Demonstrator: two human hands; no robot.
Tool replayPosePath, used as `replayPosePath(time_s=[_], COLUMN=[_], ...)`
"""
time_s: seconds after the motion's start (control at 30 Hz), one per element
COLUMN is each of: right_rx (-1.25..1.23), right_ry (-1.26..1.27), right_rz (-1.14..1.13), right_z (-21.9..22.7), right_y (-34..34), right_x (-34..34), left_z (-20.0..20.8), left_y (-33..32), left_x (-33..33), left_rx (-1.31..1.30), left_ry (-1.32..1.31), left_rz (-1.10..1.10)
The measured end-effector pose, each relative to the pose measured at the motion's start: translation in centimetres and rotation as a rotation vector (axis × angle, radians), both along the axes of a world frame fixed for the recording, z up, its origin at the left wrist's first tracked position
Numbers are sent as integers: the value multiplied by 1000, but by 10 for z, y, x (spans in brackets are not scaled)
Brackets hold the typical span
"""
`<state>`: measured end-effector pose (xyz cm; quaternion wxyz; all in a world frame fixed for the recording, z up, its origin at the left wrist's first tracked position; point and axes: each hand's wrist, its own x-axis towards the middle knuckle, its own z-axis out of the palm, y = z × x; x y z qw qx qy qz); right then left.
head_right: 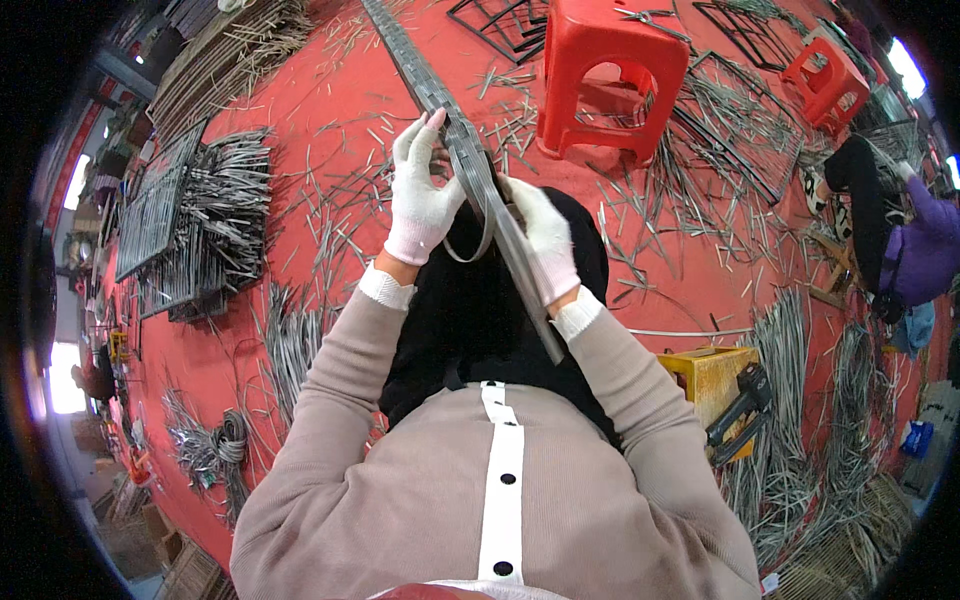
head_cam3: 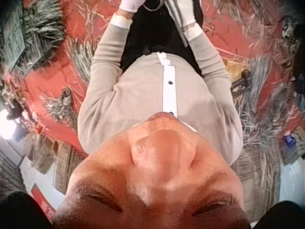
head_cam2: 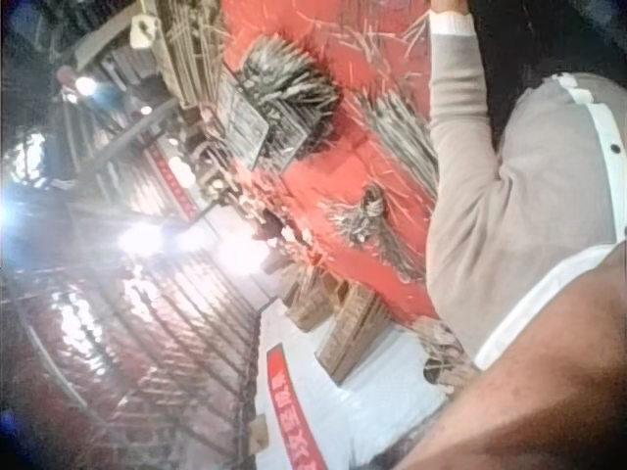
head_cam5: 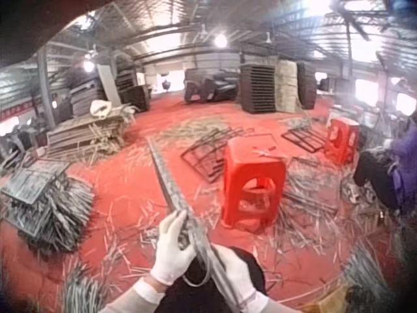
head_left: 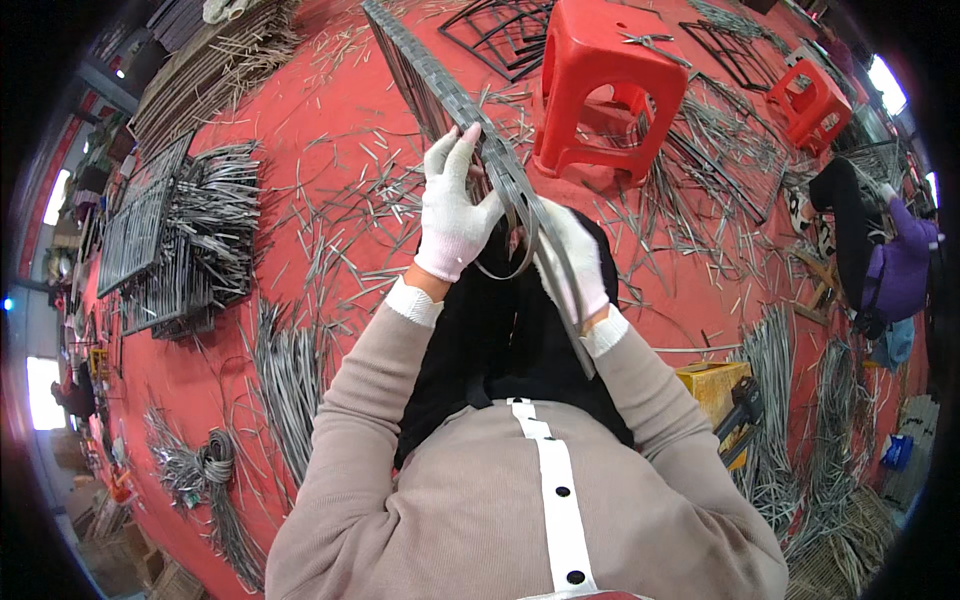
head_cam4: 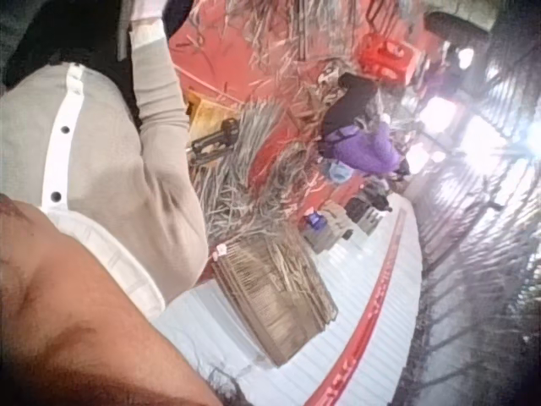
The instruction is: The person sits on the floor and assembles a metal frame by threading a long wire through its slots and securing it with a handheld stapler. They repeatedly adjust the wire, staple it in place, and trim excess wire with shears.
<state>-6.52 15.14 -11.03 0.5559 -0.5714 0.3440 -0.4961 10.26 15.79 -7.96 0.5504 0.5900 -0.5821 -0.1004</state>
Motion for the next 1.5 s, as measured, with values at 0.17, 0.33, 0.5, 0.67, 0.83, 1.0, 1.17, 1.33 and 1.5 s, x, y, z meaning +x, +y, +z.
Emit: replayPosePath(time_s=[0.17,0.33,0.5,0.67,0.83,1.0,1.17,1.33,1.5], right_rx=[-630,-817,-486,-339,-544,-198,169,177,47], right_ry=[239,200,-59,84,88,-347,-548,-377,-381], right_rz=[-137,-34,73,101,-81,24,212,242,461], right_z=[45,53,46,51,49,56,90,89,61], right_y=[-25,-41,-34,-34,-29,-33,-30,-19,-34], right_x=[0,14,18,27,20,20,20,-3,-20], left_z=[6,17,26,33,37,42,43,36,39], left_y=[2,11,7,-4,0,-16,-34,-37,-28], left_x=[25,29,34,44,40,28,24,30,35], left_rx=[-103,-70,-64,-29,-5,-136,-254,-212,-78], left_ry=[-256,-380,-492,-486,-391,-679,-675,-650,-472], left_rz=[41,84,14,-171,-210,-178,-231,-251,-302])
